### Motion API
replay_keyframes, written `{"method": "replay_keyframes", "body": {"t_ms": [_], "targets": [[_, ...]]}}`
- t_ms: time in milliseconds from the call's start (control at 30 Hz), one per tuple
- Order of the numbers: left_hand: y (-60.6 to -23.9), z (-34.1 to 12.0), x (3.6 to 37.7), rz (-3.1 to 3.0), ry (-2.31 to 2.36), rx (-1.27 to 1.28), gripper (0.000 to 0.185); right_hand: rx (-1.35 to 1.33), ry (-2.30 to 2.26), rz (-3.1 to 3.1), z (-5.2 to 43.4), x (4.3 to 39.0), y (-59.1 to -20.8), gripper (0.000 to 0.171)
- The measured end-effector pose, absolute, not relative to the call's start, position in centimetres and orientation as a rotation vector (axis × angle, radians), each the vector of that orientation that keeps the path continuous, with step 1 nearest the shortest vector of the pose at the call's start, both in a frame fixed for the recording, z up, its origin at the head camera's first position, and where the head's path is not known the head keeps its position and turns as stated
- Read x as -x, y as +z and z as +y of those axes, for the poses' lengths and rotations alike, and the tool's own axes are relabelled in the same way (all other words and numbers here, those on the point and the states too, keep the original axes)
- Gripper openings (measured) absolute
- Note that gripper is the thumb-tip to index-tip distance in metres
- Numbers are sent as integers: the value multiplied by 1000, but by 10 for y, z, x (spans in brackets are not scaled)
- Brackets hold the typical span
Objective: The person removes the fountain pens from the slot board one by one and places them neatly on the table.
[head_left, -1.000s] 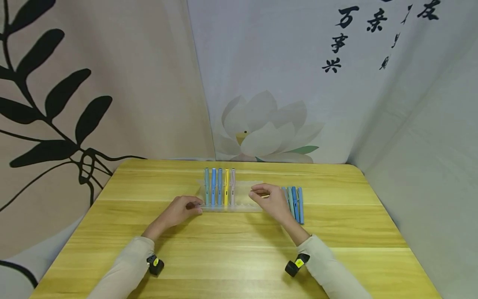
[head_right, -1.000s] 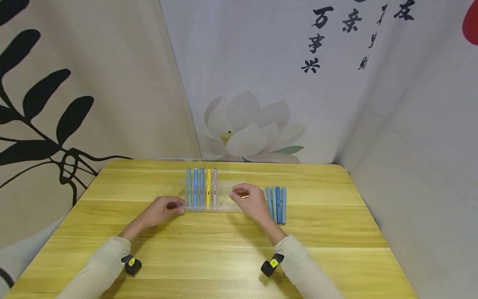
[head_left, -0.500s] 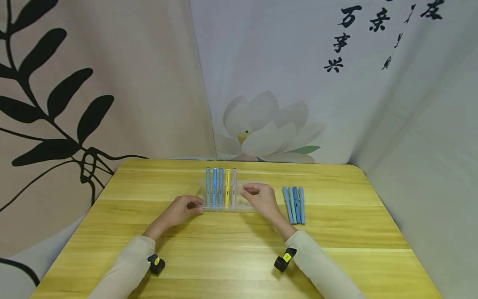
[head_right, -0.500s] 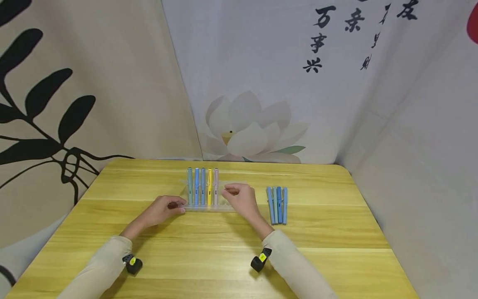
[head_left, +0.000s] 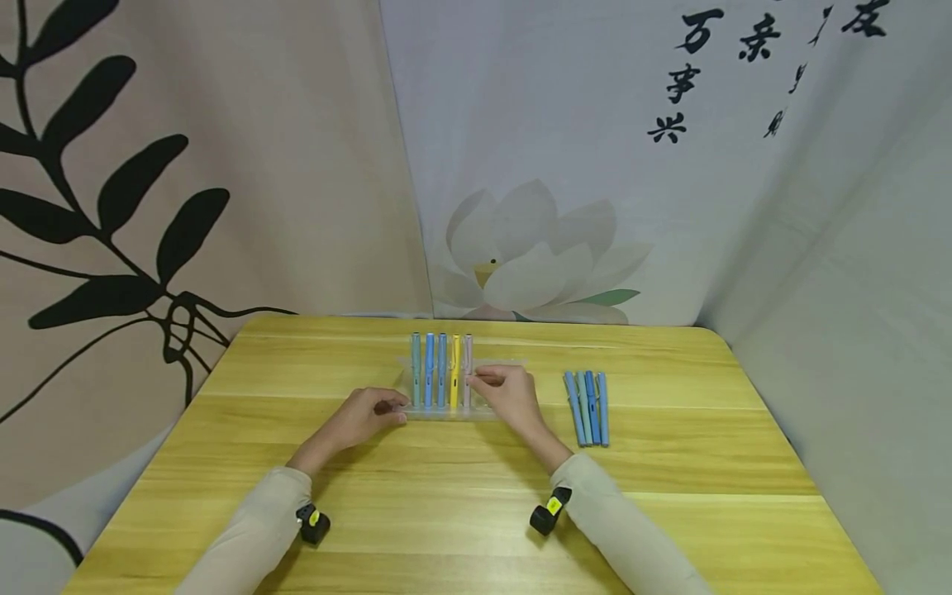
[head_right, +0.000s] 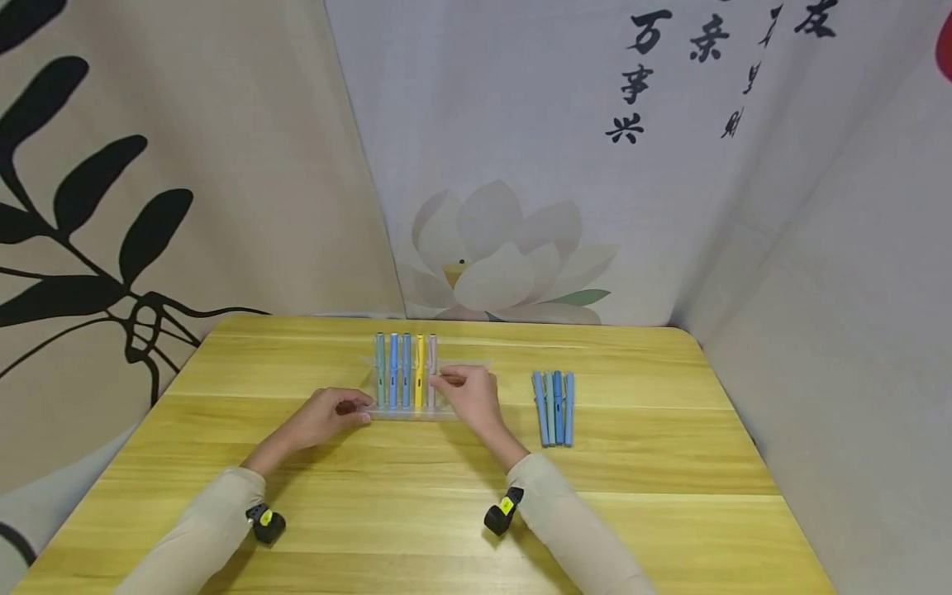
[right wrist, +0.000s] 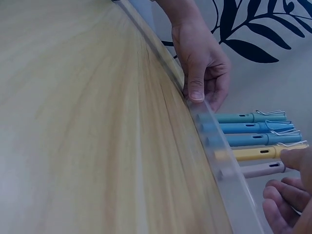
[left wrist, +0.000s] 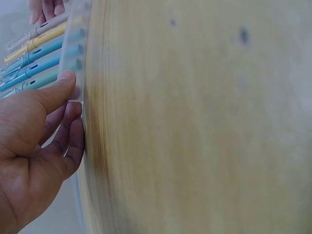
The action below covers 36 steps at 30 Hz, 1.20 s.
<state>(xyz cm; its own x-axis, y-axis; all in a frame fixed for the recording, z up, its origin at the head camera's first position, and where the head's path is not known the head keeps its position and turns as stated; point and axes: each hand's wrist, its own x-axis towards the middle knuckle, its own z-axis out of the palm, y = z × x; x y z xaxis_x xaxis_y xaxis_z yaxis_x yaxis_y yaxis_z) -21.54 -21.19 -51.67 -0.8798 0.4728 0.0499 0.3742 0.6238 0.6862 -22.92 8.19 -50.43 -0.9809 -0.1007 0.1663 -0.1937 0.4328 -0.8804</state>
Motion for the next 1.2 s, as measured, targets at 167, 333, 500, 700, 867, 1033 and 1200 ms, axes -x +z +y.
{"method": "replay_keyframes", "body": {"t_ms": [167,333,500,700,867,1033,1200], "targets": [[-516,-212,216,2703,1099,-704,26,-286,1627,-2564,79,231,-505,27],[-517,-211,217,2704,1098,-710,25,-286,1612,-2584,76,234,-506,22],[-518,-211,217,2715,1089,-712,25,-284,1576,-2602,74,237,-507,18],[-517,-211,217,2713,1100,-714,24,-295,1569,-2595,73,237,-506,14],[-518,-211,217,2712,1103,-712,25,-287,1606,-2577,73,236,-503,18],[-518,-212,217,2710,1102,-714,25,-303,1664,-2518,74,234,-495,22],[-518,-213,216,2705,1106,-715,26,-332,1654,-2475,78,231,-484,23]]}}
